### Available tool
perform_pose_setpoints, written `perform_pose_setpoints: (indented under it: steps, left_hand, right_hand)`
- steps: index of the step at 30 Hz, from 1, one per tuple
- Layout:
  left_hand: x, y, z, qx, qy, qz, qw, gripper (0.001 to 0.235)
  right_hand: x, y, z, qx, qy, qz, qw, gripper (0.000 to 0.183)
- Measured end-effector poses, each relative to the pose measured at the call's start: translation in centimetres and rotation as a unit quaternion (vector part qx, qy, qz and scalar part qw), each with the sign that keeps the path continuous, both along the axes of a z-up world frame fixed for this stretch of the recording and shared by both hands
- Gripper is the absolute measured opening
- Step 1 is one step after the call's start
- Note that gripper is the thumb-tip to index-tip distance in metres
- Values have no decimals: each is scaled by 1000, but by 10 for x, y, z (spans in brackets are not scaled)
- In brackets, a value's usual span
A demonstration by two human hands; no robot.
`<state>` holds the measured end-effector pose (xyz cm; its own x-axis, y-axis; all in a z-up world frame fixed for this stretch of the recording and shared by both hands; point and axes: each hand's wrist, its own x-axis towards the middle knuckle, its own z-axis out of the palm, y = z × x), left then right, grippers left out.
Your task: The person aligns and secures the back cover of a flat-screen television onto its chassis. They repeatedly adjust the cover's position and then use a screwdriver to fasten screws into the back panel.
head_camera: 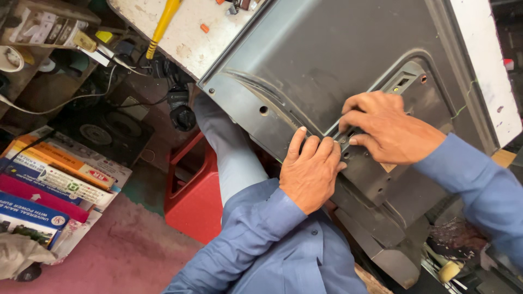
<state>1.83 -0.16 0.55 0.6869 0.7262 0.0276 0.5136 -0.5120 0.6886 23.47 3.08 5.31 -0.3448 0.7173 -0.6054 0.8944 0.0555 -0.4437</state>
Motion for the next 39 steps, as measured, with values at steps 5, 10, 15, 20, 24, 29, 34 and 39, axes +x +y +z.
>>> perform_pose_setpoints:
  steps: [5,10,15,20,24,29,34,39]
  left_hand:
    - [-1,4,4,-16,-13,-3,1000,41]
    - [5,13,16,-63,-2,-31,998,54]
    - [35,27,2,-115,-83,-83,986,75]
    - [86,46,-40,-102,-153,-192,964,68]
    - [100,47,-56,-61,-117,-206,970,65]
    - [103,38,-54,-22,-64,-214,975,68]
    - [104,35,-54,-43,-22,-204,978,72]
    - [106,33,-57,-62,-10,-186,981,72]
  right_hand:
    - [15,-46,11,194,-16,-127,973,36]
    - [15,-137,9,307,-121,-341,880,33]
    - [3,-221,-8,319,-130,-577,741,34]
    - [-20,-266,-33,298,-89,-660,684,40]
    - [-35,-267,-46,371,-105,-628,676,37]
    - [-38,-269,-45,355,-57,-675,644,36]
    - [-31,-271,-40,328,-30,-686,649,38]
    - [-31,-273,-40,322,-18,-697,640,37]
